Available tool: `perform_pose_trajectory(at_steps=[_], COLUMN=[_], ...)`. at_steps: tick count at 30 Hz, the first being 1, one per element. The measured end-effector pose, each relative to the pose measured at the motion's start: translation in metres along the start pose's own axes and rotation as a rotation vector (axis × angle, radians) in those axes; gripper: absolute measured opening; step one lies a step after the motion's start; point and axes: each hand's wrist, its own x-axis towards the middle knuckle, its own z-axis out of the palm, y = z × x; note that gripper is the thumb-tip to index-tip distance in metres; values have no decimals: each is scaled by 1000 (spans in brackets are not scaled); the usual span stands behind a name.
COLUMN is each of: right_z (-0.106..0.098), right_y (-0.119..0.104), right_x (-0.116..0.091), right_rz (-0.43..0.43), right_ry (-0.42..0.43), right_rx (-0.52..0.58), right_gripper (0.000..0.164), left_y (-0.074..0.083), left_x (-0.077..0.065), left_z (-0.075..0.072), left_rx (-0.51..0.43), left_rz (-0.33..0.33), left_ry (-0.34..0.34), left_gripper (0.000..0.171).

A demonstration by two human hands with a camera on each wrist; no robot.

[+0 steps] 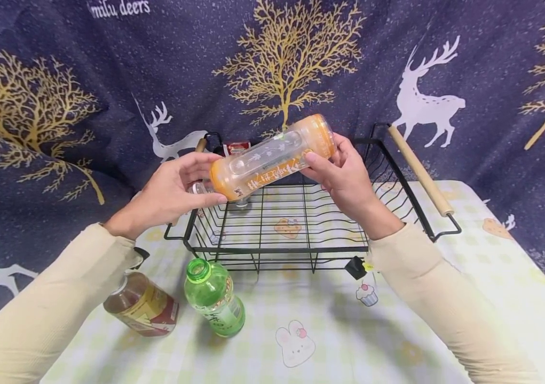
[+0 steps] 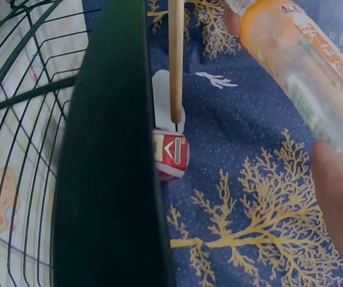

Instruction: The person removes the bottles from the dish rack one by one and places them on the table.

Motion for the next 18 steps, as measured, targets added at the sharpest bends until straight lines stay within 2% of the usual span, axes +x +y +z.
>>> perform_pose_trajectory(at_steps=[4, 8, 14, 18], right_z=[-5, -11, -23, -35], right_y=[-2, -2, -4, -6], right_x=[-4, -9, -16, -21], right_rz=[101, 187, 243, 262], right_ry=[-10, -31, -90, -126], right_rx=[-24, -94, -270, -397], right_gripper=[49, 49, 60, 66], left_y=[4, 8, 12, 13], left_x=[-3, -4, -3, -3], left_z=[-5, -8, -8, -9], left_rx=[14, 4, -195, -256], left_rz=[10, 17, 23, 39], left_ry=[63, 104, 125, 158], left_gripper=[58, 56, 51, 48])
